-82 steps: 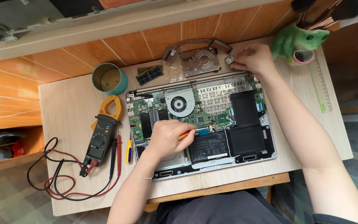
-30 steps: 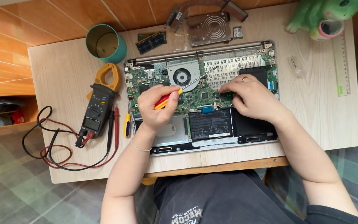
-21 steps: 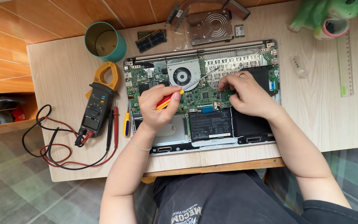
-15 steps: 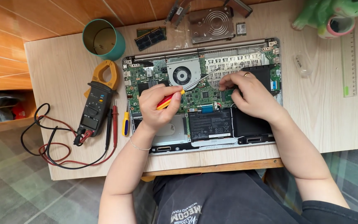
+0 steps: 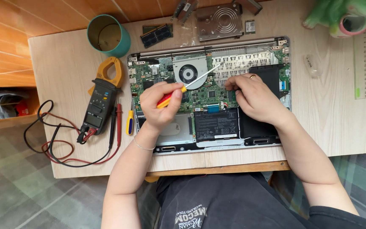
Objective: Repairing and connecting components on a laptop motherboard using tools.
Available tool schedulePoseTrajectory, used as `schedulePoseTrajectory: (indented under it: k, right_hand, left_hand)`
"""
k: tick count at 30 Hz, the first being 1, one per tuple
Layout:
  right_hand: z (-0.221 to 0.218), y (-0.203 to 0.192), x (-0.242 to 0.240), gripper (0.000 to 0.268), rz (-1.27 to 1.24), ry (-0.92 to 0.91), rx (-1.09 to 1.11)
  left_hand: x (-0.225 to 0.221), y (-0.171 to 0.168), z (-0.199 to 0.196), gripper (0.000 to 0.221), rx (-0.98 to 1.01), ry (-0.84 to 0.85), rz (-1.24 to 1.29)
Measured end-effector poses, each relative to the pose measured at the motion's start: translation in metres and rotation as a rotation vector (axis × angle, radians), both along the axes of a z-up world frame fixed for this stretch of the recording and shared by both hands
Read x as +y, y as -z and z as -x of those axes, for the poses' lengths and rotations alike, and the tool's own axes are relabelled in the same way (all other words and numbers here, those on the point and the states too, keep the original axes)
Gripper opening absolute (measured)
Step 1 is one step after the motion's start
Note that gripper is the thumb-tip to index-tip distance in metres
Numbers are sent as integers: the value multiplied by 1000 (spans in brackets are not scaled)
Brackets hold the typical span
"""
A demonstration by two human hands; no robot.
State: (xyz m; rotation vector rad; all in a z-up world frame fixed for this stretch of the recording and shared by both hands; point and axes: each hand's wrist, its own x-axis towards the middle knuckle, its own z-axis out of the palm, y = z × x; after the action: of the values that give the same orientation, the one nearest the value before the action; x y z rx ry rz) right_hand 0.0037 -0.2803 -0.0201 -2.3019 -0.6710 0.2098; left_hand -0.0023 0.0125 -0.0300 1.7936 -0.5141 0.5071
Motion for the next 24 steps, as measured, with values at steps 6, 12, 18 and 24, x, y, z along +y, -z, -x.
schedulePoseTrajectory:
  k: [6, 12, 18, 24]
  right_hand:
    - [-1, 9, 5, 28, 88, -7, -3]
    - [1, 7, 10, 39, 87, -69, -170]
    - [-2, 11, 2, 40, -1, 5, -74]
    - [-1, 5, 3, 17, 119, -78, -311]
  left_hand:
    - [5, 18, 3, 16, 249, -145, 207]
    - [4, 25, 0, 17, 259, -141, 252]
    - [2, 22, 1, 18, 271, -118, 268]
    - [1, 24, 0, 17, 252, -104, 256]
